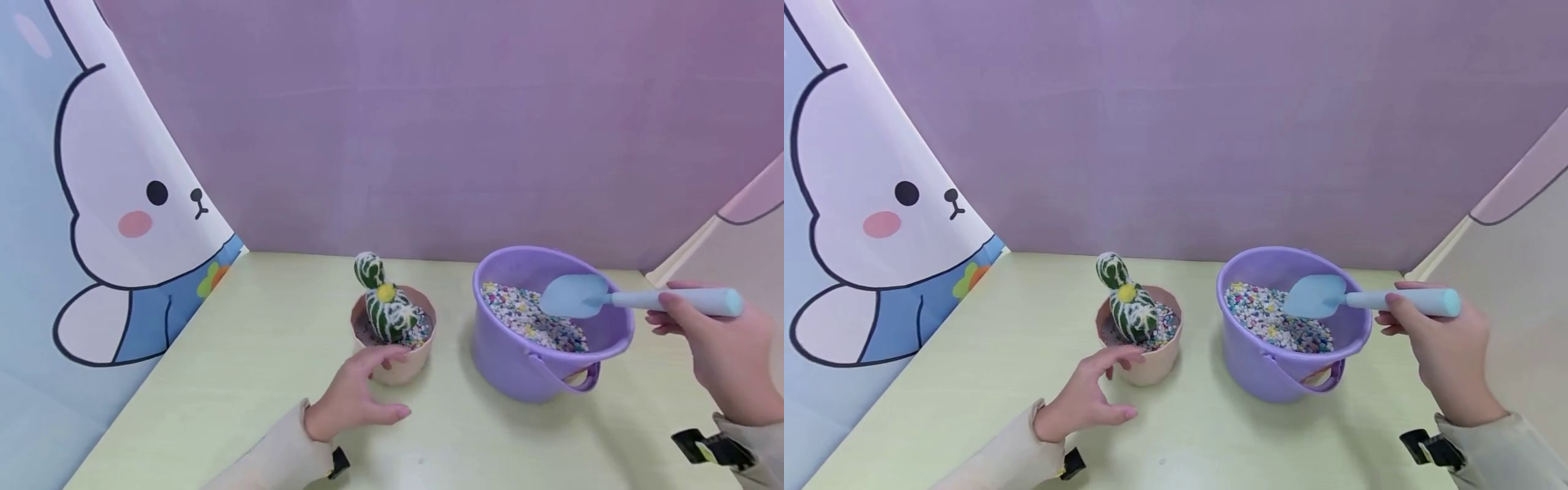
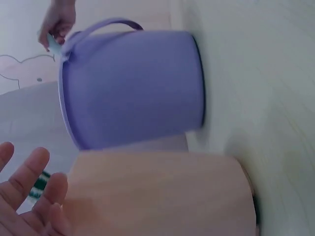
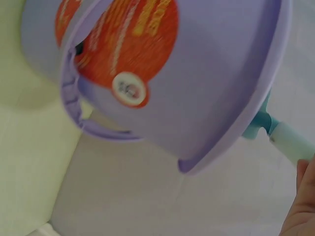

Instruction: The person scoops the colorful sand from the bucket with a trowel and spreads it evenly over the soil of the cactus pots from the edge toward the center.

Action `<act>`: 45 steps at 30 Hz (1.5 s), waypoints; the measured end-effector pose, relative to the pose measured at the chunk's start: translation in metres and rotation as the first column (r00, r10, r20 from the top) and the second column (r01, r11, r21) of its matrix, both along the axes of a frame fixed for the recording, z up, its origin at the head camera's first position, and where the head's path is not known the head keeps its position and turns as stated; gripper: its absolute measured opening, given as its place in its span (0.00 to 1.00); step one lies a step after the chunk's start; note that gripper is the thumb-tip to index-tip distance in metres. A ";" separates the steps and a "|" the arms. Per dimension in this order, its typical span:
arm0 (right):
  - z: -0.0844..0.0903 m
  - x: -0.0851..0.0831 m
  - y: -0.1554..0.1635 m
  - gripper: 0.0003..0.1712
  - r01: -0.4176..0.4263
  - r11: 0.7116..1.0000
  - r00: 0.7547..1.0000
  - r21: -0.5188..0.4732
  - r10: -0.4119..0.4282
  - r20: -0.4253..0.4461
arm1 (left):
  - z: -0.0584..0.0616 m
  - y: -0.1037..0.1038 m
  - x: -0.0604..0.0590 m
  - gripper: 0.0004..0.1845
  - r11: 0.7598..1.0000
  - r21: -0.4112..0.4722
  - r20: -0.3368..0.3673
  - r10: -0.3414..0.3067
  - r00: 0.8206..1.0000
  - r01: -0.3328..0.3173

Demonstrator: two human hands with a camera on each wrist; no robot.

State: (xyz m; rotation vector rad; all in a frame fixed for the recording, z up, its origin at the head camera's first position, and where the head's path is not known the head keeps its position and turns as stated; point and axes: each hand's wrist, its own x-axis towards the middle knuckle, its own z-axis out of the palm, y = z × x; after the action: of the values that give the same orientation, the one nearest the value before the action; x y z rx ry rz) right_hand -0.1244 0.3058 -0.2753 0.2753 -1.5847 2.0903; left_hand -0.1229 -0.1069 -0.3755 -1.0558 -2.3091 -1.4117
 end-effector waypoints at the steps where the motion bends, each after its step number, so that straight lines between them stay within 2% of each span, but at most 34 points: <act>1: -0.001 -0.001 0.001 0.15 0.001 1.000 1.000 0.016 -0.002 0.007 | 0.001 0.004 0.000 0.37 1.000 -0.002 0.007 -0.017 1.000 0.017; 7: -0.005 -0.006 0.011 0.18 0.014 0.989 0.998 0.146 -0.022 0.057 | 0.004 0.029 0.001 0.37 0.989 0.025 0.109 -0.149 0.983 0.147; 9: -0.007 -0.007 0.015 0.19 0.026 0.975 0.996 0.222 -0.044 0.074 | 0.005 0.039 0.000 0.37 0.984 0.037 0.140 -0.176 0.974 0.173; 10: -0.007 -0.008 0.016 0.20 0.040 0.958 0.994 0.284 -0.066 0.083 | 0.006 0.044 -0.001 0.38 0.983 0.040 0.150 -0.182 0.972 0.178; 12: -0.009 -0.009 0.019 0.21 0.071 0.907 0.990 0.414 -0.115 0.084 | 0.007 0.053 -0.002 0.38 0.983 0.048 0.165 -0.183 0.969 0.177; 15: -0.010 -0.010 0.020 0.22 0.142 0.788 0.975 0.599 -0.215 0.052 | 0.009 0.068 -0.004 0.39 0.984 0.055 0.207 -0.175 0.963 0.167; 18: -0.010 -0.011 0.020 0.21 0.199 0.687 0.958 0.699 -0.288 0.010 | 0.008 0.082 -0.008 0.42 0.988 0.046 0.268 -0.153 0.951 0.146; 22: -0.009 -0.013 0.018 0.21 0.250 0.595 0.943 0.764 -0.327 -0.054 | 0.007 0.097 -0.014 0.44 0.993 0.064 0.311 -0.116 0.943 0.101; 24: -0.009 -0.014 0.018 0.23 0.263 0.566 0.943 0.782 -0.322 -0.083 | 0.007 0.103 -0.017 0.45 0.993 0.094 0.323 -0.100 0.941 0.073; 27: -0.011 -0.017 0.018 0.26 0.267 0.529 0.946 0.805 -0.302 -0.115 | 0.009 0.110 -0.022 0.45 0.992 0.122 0.359 -0.065 0.931 0.023; 30: -0.013 -0.020 0.018 0.25 0.277 0.496 0.948 0.823 -0.279 -0.151 | 0.010 0.117 -0.026 0.46 0.990 0.140 0.430 -0.045 0.902 -0.018; 32: -0.013 -0.022 0.018 0.22 0.287 0.480 0.949 0.829 -0.259 -0.179 | 0.012 0.122 -0.028 0.47 0.989 0.140 0.452 -0.023 0.892 -0.046; 34: -0.013 -0.024 0.018 0.20 0.297 0.456 0.948 0.839 -0.243 -0.204 | 0.015 0.126 -0.031 0.48 0.985 0.157 0.462 -0.012 0.887 -0.068; 38: -0.014 -0.028 0.017 0.16 0.304 0.406 0.949 0.862 -0.203 -0.240 | 0.017 0.133 -0.036 0.49 0.980 0.158 0.459 0.036 0.888 -0.121; 42: -0.017 -0.034 0.015 0.16 0.314 0.371 0.949 0.874 -0.148 -0.278 | 0.019 0.136 -0.040 0.49 0.974 0.168 0.475 0.053 0.878 -0.150; 45: -0.016 -0.039 0.012 0.17 0.325 0.339 0.946 0.883 -0.115 -0.304 | 0.019 0.138 -0.043 0.49 0.972 0.170 0.468 0.064 0.881 -0.161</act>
State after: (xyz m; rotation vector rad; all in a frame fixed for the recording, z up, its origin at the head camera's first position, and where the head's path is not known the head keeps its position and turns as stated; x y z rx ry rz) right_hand -0.1630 0.3177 -0.2914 0.5686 -2.3624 0.6764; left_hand -0.1657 0.0312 -0.3562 -0.5551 -2.4020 -1.9727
